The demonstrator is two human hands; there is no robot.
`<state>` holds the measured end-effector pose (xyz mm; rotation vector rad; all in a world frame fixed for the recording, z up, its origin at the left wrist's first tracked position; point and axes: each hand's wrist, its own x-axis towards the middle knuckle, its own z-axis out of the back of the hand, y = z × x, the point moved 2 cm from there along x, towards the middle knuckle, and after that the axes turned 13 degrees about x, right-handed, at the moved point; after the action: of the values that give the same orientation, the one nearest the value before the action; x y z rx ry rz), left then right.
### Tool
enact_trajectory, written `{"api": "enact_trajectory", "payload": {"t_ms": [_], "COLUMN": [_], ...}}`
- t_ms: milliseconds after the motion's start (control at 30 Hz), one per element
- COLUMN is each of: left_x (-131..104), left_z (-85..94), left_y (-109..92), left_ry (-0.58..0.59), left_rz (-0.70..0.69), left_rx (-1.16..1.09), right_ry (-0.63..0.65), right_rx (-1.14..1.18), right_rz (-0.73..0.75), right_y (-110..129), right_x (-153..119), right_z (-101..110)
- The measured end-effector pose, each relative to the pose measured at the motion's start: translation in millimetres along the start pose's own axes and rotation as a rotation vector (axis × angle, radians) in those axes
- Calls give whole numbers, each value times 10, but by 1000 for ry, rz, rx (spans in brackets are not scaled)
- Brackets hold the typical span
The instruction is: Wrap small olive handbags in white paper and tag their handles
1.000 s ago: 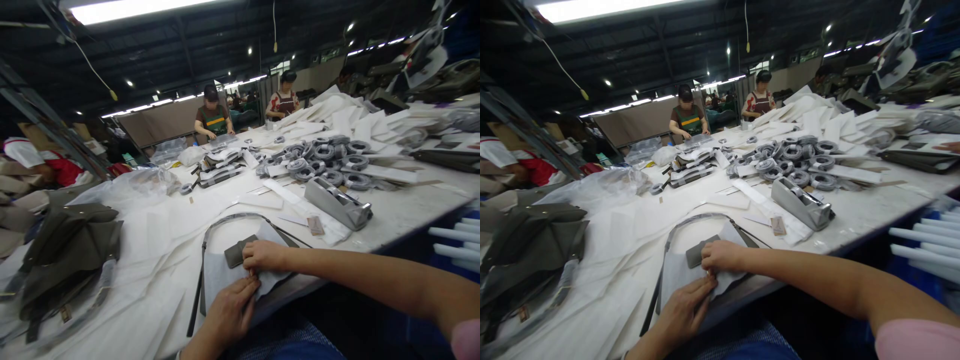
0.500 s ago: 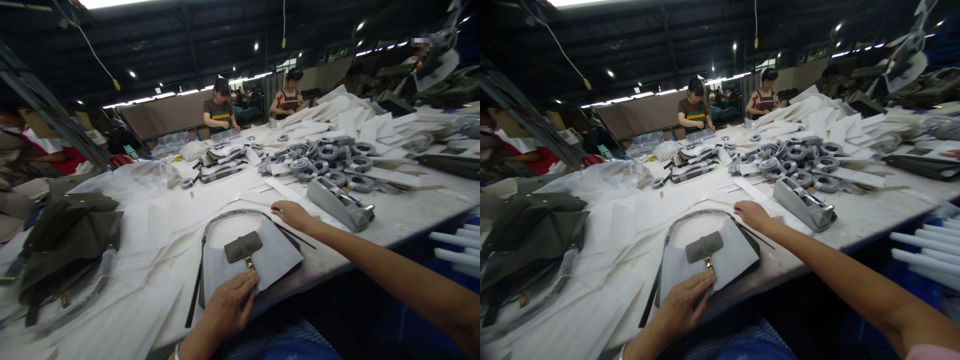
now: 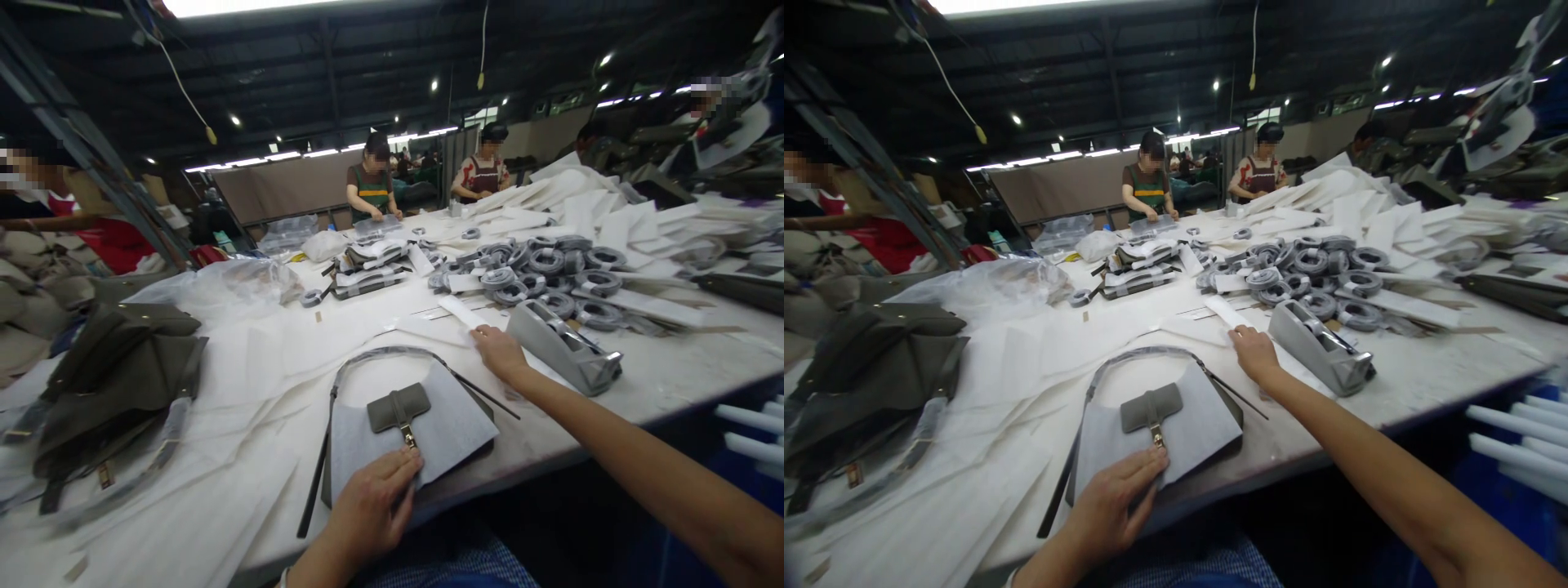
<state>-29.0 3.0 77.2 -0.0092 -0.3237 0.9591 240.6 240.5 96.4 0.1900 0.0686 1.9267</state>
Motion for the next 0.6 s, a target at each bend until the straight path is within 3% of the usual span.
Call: {"api": "enact_trajectory", "payload": {"t_ms": [133,267,367,500,600], "left_x": [-1,1,7,10,5], "left_z": [-2,15,32,50,55], "left_y": [4,-3,-13,-18,-15], "left_ry": [3,0,-7,-28,-22], "left_rz": [-1,9,20,33,37], "left_rx": [-8,-45,-62,-76,-89], "right_ry": [23,99,117,32,-53], "right_rx": [39,40,32,44,88], "right_rz": [128,145,151,240,464], "right_y": [164,286,340,515,789], "right_x": [350,642,740,572,132], "right_z": [-123,-294,-255,67,309]}}
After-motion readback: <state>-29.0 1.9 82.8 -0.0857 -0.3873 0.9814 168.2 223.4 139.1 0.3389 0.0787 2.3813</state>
